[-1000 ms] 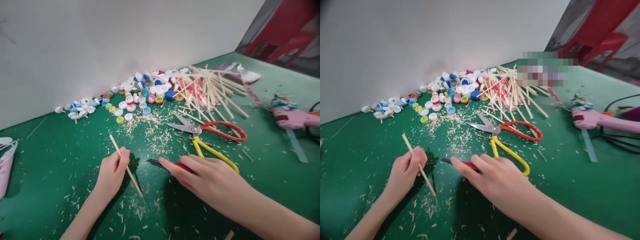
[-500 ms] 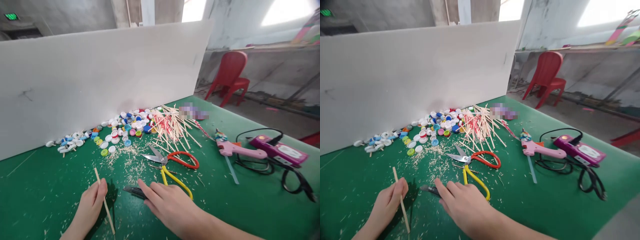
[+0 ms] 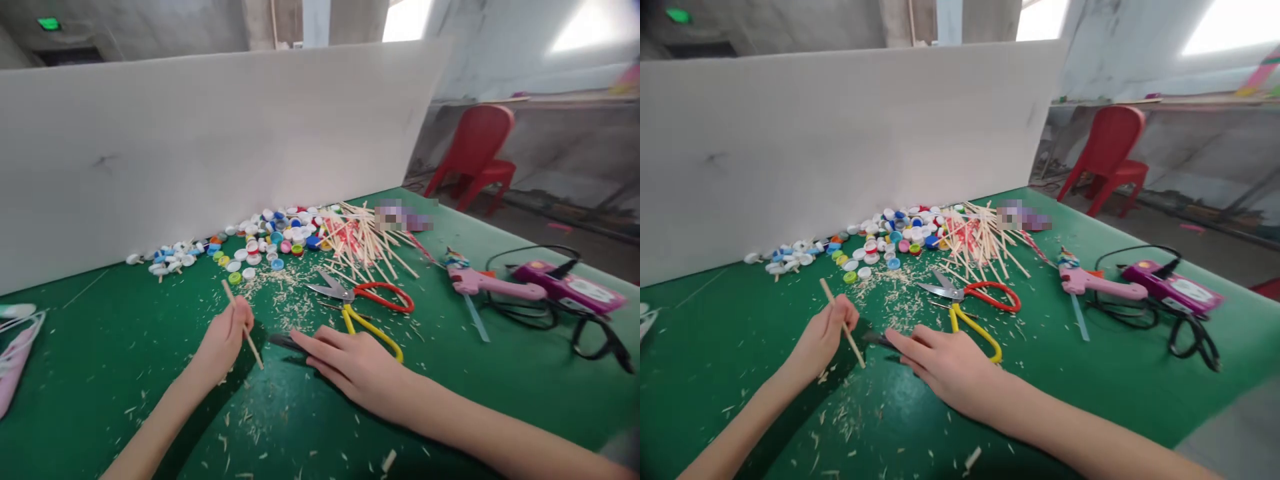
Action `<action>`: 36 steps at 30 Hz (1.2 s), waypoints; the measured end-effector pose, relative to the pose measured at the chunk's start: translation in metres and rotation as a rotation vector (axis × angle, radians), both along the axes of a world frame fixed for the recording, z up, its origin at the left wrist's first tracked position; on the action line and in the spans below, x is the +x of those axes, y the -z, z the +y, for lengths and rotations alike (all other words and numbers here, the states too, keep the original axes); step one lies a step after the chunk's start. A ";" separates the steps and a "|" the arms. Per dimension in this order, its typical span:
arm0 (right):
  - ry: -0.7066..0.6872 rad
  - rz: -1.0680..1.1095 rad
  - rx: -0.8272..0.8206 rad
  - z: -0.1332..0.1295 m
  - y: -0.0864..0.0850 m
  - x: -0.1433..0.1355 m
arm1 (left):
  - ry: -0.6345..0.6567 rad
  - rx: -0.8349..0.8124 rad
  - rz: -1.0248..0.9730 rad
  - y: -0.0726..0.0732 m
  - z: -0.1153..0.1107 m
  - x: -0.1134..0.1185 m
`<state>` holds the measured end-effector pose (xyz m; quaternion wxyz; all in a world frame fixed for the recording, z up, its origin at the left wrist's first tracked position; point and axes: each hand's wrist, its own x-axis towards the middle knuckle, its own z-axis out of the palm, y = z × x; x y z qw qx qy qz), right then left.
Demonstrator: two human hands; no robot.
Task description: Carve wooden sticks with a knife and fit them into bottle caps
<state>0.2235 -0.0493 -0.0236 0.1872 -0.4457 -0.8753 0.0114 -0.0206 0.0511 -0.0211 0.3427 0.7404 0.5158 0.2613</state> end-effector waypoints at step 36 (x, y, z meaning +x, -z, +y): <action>-0.236 -0.267 0.174 0.028 0.002 -0.013 | 0.228 0.276 -0.097 -0.002 0.005 -0.006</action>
